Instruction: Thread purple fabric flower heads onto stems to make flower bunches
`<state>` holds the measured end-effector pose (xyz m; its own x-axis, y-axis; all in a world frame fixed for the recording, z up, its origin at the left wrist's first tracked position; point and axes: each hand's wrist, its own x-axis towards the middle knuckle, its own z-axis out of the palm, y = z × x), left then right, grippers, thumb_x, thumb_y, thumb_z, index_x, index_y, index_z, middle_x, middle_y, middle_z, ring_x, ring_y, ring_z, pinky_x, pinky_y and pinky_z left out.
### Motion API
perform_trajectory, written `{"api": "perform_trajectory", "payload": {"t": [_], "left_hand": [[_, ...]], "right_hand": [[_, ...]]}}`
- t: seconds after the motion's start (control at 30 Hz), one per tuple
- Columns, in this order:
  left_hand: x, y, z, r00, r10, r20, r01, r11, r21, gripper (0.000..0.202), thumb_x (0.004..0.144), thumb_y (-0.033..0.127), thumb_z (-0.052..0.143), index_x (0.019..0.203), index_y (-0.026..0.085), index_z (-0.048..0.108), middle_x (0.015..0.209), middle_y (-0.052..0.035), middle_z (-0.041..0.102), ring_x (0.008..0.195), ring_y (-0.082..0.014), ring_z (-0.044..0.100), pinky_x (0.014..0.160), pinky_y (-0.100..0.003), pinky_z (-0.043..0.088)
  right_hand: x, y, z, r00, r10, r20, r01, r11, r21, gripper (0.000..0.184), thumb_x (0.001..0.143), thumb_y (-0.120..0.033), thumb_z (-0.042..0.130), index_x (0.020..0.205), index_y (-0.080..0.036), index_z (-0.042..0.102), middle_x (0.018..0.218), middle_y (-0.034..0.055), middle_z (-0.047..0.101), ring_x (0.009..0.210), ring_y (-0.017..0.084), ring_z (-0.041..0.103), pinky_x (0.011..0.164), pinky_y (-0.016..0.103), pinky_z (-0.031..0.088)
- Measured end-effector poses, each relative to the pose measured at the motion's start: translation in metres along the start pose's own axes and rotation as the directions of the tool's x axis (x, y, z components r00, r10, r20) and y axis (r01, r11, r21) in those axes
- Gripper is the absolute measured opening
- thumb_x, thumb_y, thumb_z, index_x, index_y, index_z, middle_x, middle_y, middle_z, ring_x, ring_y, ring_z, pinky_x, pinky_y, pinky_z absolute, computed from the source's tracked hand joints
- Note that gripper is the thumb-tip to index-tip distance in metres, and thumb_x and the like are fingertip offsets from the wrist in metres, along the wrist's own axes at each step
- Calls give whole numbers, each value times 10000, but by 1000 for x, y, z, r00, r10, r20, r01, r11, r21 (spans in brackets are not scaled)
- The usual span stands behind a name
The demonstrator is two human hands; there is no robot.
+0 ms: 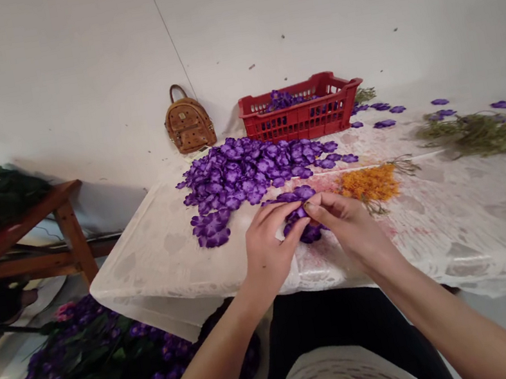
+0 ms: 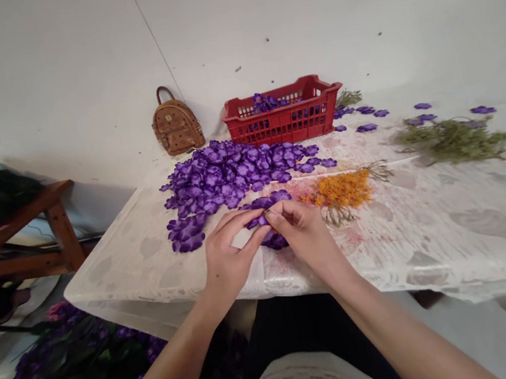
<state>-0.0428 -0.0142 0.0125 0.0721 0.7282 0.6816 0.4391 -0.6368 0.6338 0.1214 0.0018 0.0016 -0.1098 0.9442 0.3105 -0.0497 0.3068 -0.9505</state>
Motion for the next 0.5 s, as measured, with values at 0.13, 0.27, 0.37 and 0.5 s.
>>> {"api": "perform_trajectory", "payload": {"t": [0.13, 0.27, 0.37, 0.5], "left_hand": [[0, -2, 4, 963, -268, 14, 266, 945, -191, 124, 907, 312, 740, 991, 246, 804, 960, -37, 794, 843, -185, 720, 816, -321, 592], [2, -1, 8, 878, -466, 109, 462, 767, -445, 185, 853, 347, 776, 957, 194, 785, 844, -33, 768, 741, -153, 693, 720, -277, 596], [1, 0, 10, 834, -520, 186, 525, 643, -558, 252, 829, 372, 795, 994, 184, 765, 852, -31, 758, 742, -138, 689, 715, -267, 611], [-2, 3, 11, 840, -519, 161, 514, 664, -543, 227, 826, 368, 794, 953, 180, 774, 873, -38, 771, 755, -142, 698, 710, -259, 611]], "right_hand": [[-3, -7, 3, 999, -18, -43, 17, 999, -35, 257, 949, -420, 669, 791, -220, 646, 732, -18, 552, 684, 135, 510, 637, 272, 419], [-4, -11, 6, 992, 11, -123, -10, 1000, 10, 211, 879, -403, 732, 991, -237, 663, 952, 17, 667, 747, 143, 610, 682, 284, 518], [-5, -11, 8, 996, 62, -57, -59, 997, 41, 231, 859, -409, 743, 976, -224, 670, 886, 11, 674, 681, 135, 616, 623, 278, 535], [-6, -10, 6, 996, 51, -67, -49, 998, 32, 209, 862, -394, 742, 841, -212, 642, 754, -25, 626, 582, 106, 591, 559, 253, 501]]}}
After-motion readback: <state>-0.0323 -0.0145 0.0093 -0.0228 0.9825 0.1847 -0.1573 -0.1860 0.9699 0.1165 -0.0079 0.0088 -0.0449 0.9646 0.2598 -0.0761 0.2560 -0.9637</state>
